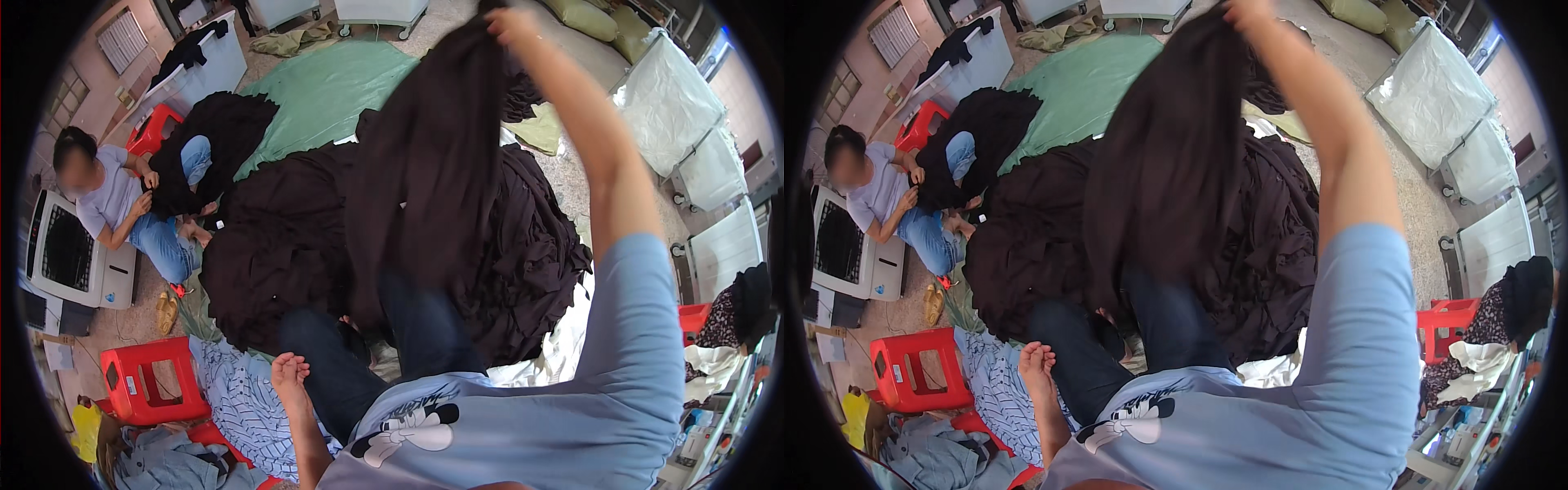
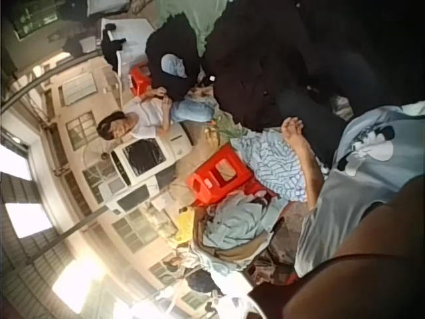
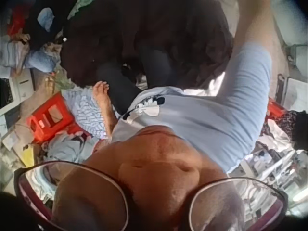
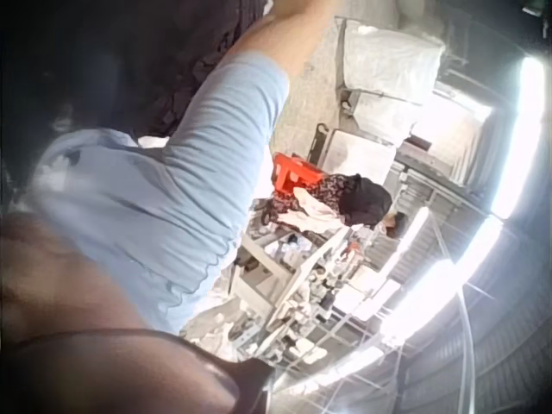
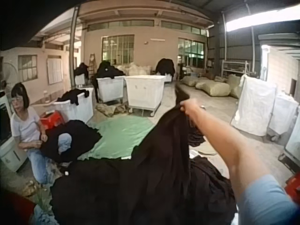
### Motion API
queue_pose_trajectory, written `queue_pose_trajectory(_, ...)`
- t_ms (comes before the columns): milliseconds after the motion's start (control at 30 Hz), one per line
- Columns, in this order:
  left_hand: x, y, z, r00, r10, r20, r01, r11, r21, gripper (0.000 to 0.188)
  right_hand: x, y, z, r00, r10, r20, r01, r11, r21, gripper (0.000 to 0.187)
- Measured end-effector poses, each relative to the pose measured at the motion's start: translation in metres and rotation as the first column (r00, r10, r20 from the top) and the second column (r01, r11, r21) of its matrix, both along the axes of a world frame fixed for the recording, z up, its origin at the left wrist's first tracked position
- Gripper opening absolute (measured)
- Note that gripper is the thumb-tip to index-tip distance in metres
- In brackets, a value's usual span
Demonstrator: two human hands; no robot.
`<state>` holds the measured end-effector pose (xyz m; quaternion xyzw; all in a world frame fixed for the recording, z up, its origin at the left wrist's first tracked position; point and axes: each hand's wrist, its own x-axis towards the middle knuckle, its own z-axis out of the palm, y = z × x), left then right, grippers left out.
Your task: Inspecting black shirts and trimming loose threads using snips.
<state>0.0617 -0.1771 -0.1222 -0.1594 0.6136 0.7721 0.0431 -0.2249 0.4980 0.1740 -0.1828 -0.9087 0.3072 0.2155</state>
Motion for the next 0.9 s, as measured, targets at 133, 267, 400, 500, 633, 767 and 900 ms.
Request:
queue_pose_trajectory(133, 0.016, -0.01, -0.01, 0.992, 0.123, -0.023, -0.124, 0.991, -0.053, 0.013, 0.011, 0.086, 0.056, 0.667, -0.575, -0.474, 0.177, 0.74, -0.648, 0.028)
queue_pose_trajectory(267, 0.01, 0.0, -0.013, 0.988, 0.134, -0.071, -0.148, 0.957, -0.251, 0.01, 0.066, 0.114, -0.033, 0.975, -0.192, -0.11, 0.09, 0.799, -0.595, 0.029)
queue_pose_trajectory(400, -0.002, 0.009, -0.011, 0.995, 0.069, -0.072, -0.089, 0.938, -0.335, 0.012, 0.144, 0.072, -0.194, 0.951, -0.178, 0.252, 0.236, 0.946, -0.221, 0.029)
queue_pose_trajectory(500, -0.006, 0.015, -0.01, 0.995, 0.063, -0.076, -0.086, 0.933, -0.35, 0.008, 0.198, 0.046, -0.307, 0.824, -0.361, 0.436, 0.363, 0.928, 0.082, 0.046)
queue_pose_trajectory(633, -0.002, 0.016, -0.011, 0.986, 0.081, -0.146, -0.129, 0.926, -0.354, 0.008, 0.253, -0.004, -0.386, 0.617, -0.589, 0.522, 0.611, 0.777, 0.156, 0.078)
queue_pose_trajectory(767, 0.0, 0.016, -0.012, 0.981, 0.091, -0.17, -0.156, 0.894, -0.421, 0.008, 0.259, -0.04, -0.407, 0.604, -0.709, 0.363, 0.713, 0.685, 0.151, 0.057)
queue_pose_trajectory(900, -0.001, 0.024, -0.012, 0.976, 0.062, -0.209, -0.171, 0.813, -0.556, 0.008, 0.214, -0.063, -0.383, 0.918, -0.383, -0.101, 0.395, 0.903, 0.169, 0.038)
